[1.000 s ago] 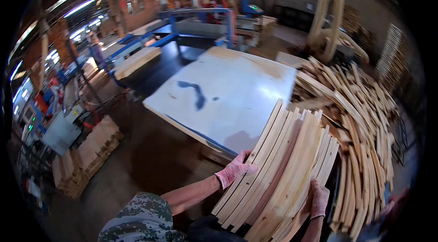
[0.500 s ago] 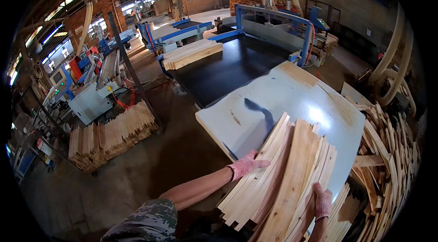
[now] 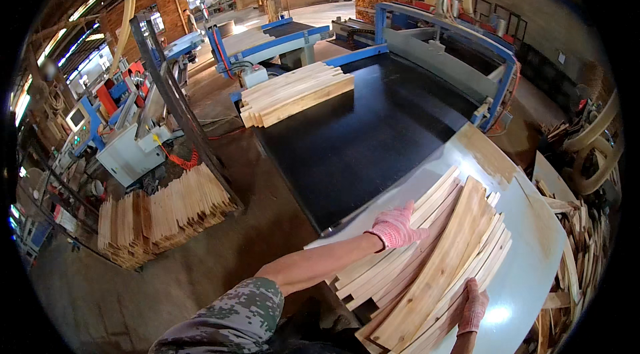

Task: The person repeatedly picks up stacks of thin wooden planks from a pile and places them onto a metal table. The person arranges the planks into neat stacks on the table surface.

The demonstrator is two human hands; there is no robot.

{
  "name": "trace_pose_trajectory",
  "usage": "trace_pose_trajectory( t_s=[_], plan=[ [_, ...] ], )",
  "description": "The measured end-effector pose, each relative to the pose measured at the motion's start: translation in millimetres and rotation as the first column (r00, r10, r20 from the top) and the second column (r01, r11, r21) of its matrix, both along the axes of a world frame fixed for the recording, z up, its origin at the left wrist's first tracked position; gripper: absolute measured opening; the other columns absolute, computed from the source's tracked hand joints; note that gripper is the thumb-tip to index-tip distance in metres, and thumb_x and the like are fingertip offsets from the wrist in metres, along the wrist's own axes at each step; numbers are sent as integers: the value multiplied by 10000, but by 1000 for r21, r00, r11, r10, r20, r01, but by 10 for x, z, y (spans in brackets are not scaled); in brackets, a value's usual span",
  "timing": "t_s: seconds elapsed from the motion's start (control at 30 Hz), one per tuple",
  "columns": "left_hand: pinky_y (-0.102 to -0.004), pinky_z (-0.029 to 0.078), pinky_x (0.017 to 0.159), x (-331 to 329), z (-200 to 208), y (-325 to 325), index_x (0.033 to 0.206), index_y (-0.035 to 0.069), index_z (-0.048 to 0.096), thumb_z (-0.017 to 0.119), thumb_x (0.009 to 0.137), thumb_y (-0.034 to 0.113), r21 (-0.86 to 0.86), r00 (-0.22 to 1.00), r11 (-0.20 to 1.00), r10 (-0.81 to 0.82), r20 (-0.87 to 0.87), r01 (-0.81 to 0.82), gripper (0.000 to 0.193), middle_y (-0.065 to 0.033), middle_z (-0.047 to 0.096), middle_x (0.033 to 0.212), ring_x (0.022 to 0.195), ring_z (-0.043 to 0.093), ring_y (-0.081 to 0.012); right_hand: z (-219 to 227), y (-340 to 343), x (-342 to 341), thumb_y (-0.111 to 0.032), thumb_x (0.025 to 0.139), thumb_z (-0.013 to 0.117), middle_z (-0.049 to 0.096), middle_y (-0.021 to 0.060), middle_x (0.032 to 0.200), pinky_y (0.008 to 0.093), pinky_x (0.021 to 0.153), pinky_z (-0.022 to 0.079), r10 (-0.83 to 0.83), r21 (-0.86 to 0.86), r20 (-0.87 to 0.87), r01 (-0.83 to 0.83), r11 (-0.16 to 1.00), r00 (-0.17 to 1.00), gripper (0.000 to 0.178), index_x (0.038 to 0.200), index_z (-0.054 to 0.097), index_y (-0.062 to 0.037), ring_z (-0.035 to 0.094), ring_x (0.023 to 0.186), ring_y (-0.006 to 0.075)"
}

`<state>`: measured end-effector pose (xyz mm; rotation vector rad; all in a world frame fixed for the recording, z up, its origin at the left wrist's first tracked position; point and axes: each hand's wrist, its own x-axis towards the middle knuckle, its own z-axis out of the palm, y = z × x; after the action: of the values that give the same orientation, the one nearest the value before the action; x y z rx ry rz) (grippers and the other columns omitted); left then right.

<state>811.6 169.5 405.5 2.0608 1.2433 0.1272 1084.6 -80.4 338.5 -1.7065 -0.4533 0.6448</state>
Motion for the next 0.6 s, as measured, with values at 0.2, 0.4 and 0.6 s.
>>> trace_pose_trajectory(
  t_s=[0.2,0.4,0.6],
  plan=[
    [-462,452,1068,-446,155,549,1661,81,266,508,921,781,155,992,988,30,-120,-11,1047,-223,594,1415,1276,611,-345,45,706,-400,-229,908,742,695,61,1007,311,807,515,58,-73,52,-54,996,997,407,1201,659,41,621,870,169],
    [-457,449,1058,-1191,103,1422,1649,87,310,474,913,820,194,989,981,43,-142,-15,1052,-222,575,1422,1277,603,-342,290,1608,-1333,-191,934,721,712,104,1164,316,905,528,133,-33,22,-132,991,991,476,1333,610,44,659,977,191],
    [-532,119,1280,-1460,193,1968,1579,-25,368,400,971,742,443,976,890,-8,-217,106,979,-279,335,1652,1575,237,-398,20,2107,-1673,-153,932,729,721,93,1143,309,870,537,99,27,64,-101,994,993,439,1308,616,44,659,977,178]
  ],
)
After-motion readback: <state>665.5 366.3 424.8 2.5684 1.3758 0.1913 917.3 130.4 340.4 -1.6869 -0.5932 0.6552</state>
